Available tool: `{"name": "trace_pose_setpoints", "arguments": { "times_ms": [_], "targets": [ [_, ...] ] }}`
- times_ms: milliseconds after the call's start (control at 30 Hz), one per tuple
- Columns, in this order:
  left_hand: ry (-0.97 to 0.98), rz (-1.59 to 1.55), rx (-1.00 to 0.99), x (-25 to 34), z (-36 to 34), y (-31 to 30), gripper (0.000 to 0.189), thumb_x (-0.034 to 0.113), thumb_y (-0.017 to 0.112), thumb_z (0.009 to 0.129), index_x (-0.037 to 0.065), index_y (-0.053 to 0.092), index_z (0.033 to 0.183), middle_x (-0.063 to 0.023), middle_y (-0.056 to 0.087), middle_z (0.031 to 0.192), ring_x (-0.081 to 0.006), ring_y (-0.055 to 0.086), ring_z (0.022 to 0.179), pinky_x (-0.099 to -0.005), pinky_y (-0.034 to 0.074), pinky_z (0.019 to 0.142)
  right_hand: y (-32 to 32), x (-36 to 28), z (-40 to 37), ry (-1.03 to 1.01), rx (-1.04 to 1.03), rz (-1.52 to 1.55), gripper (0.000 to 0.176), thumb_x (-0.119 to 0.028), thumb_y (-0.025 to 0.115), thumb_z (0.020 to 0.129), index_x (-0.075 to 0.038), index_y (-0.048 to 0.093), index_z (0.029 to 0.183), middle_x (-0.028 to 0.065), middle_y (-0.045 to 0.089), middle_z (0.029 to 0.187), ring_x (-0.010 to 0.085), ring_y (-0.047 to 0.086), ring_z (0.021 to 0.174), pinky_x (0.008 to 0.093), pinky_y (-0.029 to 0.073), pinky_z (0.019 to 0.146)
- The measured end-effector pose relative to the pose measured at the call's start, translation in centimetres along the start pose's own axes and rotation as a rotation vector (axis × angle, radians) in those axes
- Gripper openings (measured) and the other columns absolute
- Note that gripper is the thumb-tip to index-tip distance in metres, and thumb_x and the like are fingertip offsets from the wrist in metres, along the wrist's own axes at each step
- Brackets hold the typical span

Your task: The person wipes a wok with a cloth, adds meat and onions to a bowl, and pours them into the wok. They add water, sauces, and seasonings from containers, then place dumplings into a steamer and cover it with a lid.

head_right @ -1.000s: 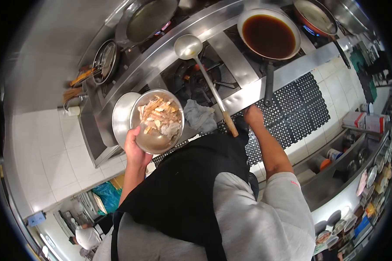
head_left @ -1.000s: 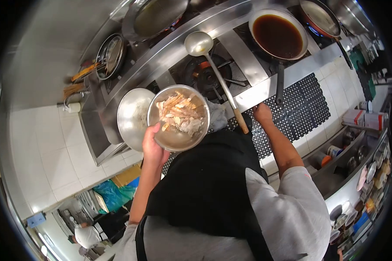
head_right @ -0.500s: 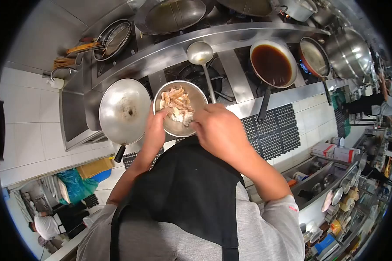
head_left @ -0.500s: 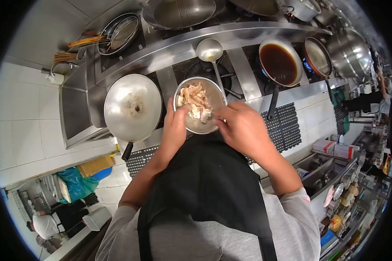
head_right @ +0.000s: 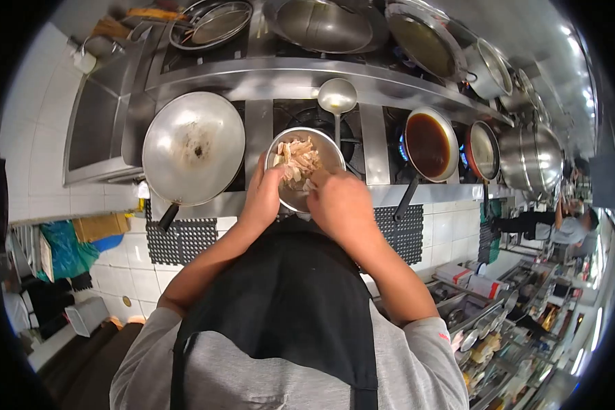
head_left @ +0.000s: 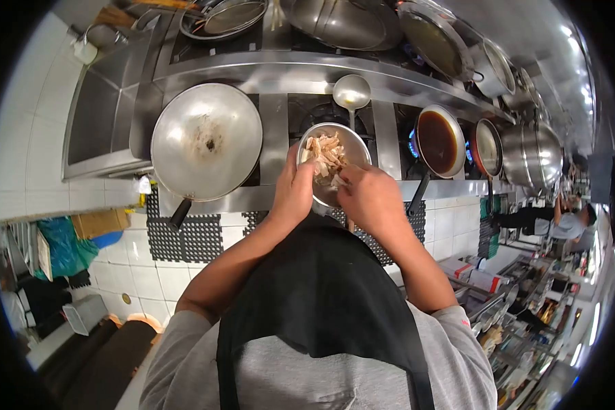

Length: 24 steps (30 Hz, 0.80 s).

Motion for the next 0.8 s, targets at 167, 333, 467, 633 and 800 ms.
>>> {"name": "trace_pose_setpoints", "arguments": {
  "times_ms": [167, 333, 467, 633, 800],
  "targets": [
    [-0.148, -0.307, -0.028, -4.0, -0.1, -0.9, 0.042, 0.019, 0.043, 0.101, -0.006, 0.051, 0.133, -0.0229, 0.053, 0.138, -0.0323, 0.058, 0.12, -0.039, 0.045, 0.105, 0.5, 2.7, 2.0, 0.233, -0.29, 0.928, 0.022, -0.014, 0.074, 0.09, 0.002, 0.073, 0.104, 0.0048, 0.073, 0.085, 0.0116, 0.065, 0.073, 0.0262, 0.052, 0.07],
    [-0.532, -0.918, 0.101, -6.1, 0.2, -0.7, 0.043, 0.027, 0.048, 0.102, -0.006, 0.059, 0.128, -0.0147, 0.067, 0.123, -0.0216, 0.066, 0.11, -0.0356, 0.051, 0.098, -0.6, 3.6, 4.9, 0.452, -0.429, 1.364, 0.015, -0.008, 0.073, 0.092, -0.003, 0.072, 0.105, -0.0005, 0.069, 0.083, 0.0065, 0.059, 0.066, 0.0223, 0.048, 0.062],
    [-0.619, -1.009, 0.129, -6.3, 0.5, -1.8, 0.045, 0.031, 0.049, 0.102, -0.005, 0.059, 0.128, -0.0142, 0.068, 0.121, -0.021, 0.067, 0.107, -0.0344, 0.053, 0.094, 0.2, 3.5, 6.7, 0.462, -0.554, 1.645, 0.02, -0.007, 0.067, 0.095, -0.003, 0.068, 0.114, 0.0015, 0.069, 0.086, 0.0085, 0.059, 0.066, 0.0243, 0.048, 0.06],
    [-0.741, -0.8, 0.142, -6.1, 0.9, -3.5, 0.045, 0.033, 0.049, 0.102, -0.003, 0.06, 0.126, -0.01, 0.069, 0.117, -0.0204, 0.068, 0.102, -0.0341, 0.053, 0.092, 0.9, 3.3, 9.0, 0.379, -0.691, 1.915, 0.024, -0.012, 0.064, 0.096, -0.003, 0.065, 0.118, 0.0075, 0.068, 0.096, 0.0121, 0.058, 0.07, 0.0251, 0.044, 0.059],
    [-0.392, -0.543, 0.199, -6.6, 1.9, -4.5, 0.037, 0.024, 0.048, 0.103, -0.002, 0.059, 0.126, -0.0134, 0.064, 0.121, -0.0236, 0.063, 0.112, -0.036, 0.049, 0.098, -0.2, 6.2, 13.6, 0.307, -0.494, 1.922, 0.027, -0.013, 0.061, 0.096, -0.005, 0.06, 0.121, 0.0049, 0.064, 0.095, 0.0121, 0.056, 0.07, 0.0261, 0.043, 0.059]
  ]
}}
Point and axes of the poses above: each hand's wrist, its own z-axis towards the middle knuckle, its own y-axis out of the palm, x = y × z, the point moved 6 cm from there along z, towards the middle knuckle
